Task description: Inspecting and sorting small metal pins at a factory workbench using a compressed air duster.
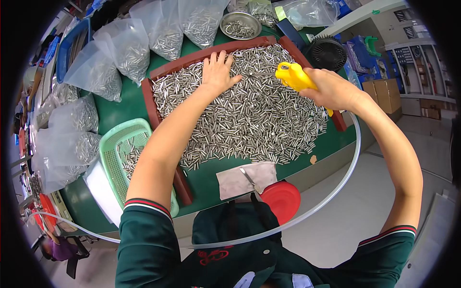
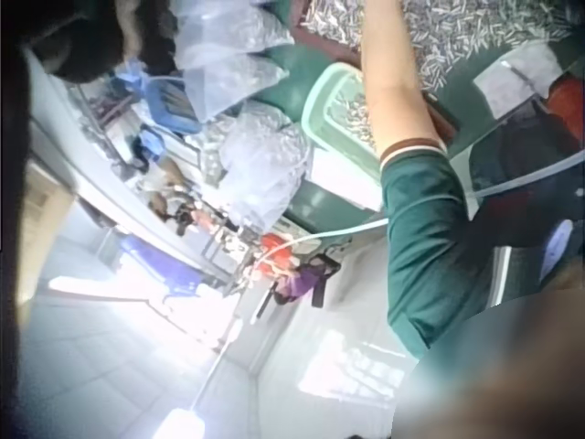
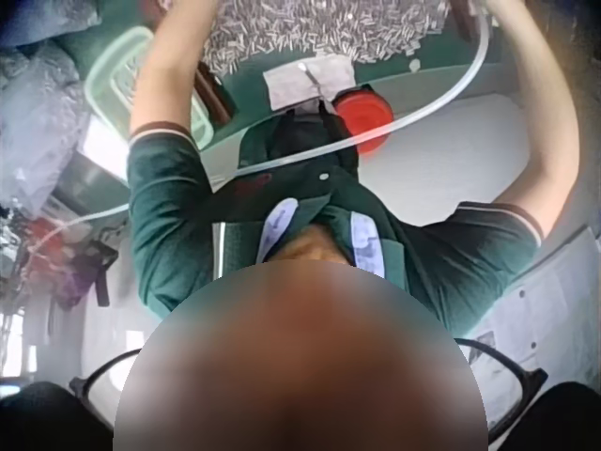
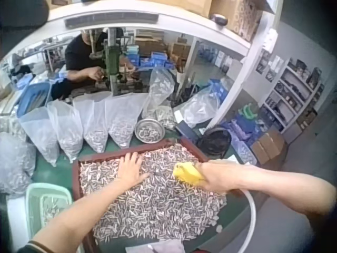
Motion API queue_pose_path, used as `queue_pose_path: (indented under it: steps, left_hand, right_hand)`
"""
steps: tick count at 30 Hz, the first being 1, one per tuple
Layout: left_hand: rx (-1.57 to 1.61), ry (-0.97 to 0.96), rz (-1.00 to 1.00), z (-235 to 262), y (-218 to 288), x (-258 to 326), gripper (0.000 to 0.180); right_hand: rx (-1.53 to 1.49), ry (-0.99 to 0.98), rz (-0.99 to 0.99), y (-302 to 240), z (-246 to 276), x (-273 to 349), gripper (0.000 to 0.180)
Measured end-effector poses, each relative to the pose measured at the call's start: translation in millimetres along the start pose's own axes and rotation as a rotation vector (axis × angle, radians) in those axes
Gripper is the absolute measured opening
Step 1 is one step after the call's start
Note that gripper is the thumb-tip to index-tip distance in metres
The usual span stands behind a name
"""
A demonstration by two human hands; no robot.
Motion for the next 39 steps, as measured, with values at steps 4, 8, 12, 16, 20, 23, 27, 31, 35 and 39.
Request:
queue_pose_path:
  steps: [4, 8, 12, 16, 20, 23, 27, 31, 35, 39]
  left_hand:
    - [-0.002, -0.075, 0.059, 0.3, 1.8, 0.2, 0.076]
    - [0.011, -0.247, 0.152, -5.0, 1.7, -3.7, 0.083]
    - [0.07, -0.291, 0.211, -4.9, -3.6, -6.9, 0.079]
    - [0.161, -0.254, 0.146, -8.4, -18.1, -2.9, 0.054]
    - [0.291, -0.402, 0.093, -6.7, -20.3, 3.1, 0.036]
    - [0.305, -0.504, 0.025, 3.9, -21.2, 7.2, 0.038]
    - [0.374, -0.542, -0.157, 22.1, -23.4, 12.7, 0.026]
    - [0.448, -0.652, -0.14, 31.9, -25.4, 15.1, 0.019]
    - [0.466, -0.485, -0.158, 37.1, -16.1, 4.7, 0.022]
    - [0.418, -0.365, -0.124, 39.1, -0.1, 6.6, 0.047]
  right_hand:
    - [-0.052, 0.012, -0.119, 1.5, 12.3, -6.8, 0.033]
    - [-0.052, -0.064, -0.083, -5.2, 6.1, -6.8, 0.033]
    - [-0.002, -0.021, -0.049, 0.6, 4.0, -16.6, 0.033]
    - [-0.109, -0.015, -0.073, -2.7, 10.9, -25.1, 0.036]
    - [-0.11, -0.062, -0.051, -7.3, 11.5, -25.7, 0.035]
    - [-0.14, -0.085, -0.118, -6.1, 22.3, -29.3, 0.035]
    - [-0.081, -0.099, -0.102, -2.0, 24.0, -29.7, 0.032]
    - [-0.036, -0.14, -0.11, 5.6, 20.9, -28.6, 0.032]
    - [-0.077, 0.013, -0.164, 24.1, 31.7, -27.9, 0.03]
    - [-0.137, -0.089, -0.116, 16.1, 19.8, -12.8, 0.032]
Point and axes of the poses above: each hand's wrist, its own x-axis away from the middle knuckle, its own z-axis out of the back of the hand, y = z × x, the point moved 4 cm from there along -x, towards the middle knuckle, and after that the axes turned 8 degrees about -z, right-handed, at the moved point
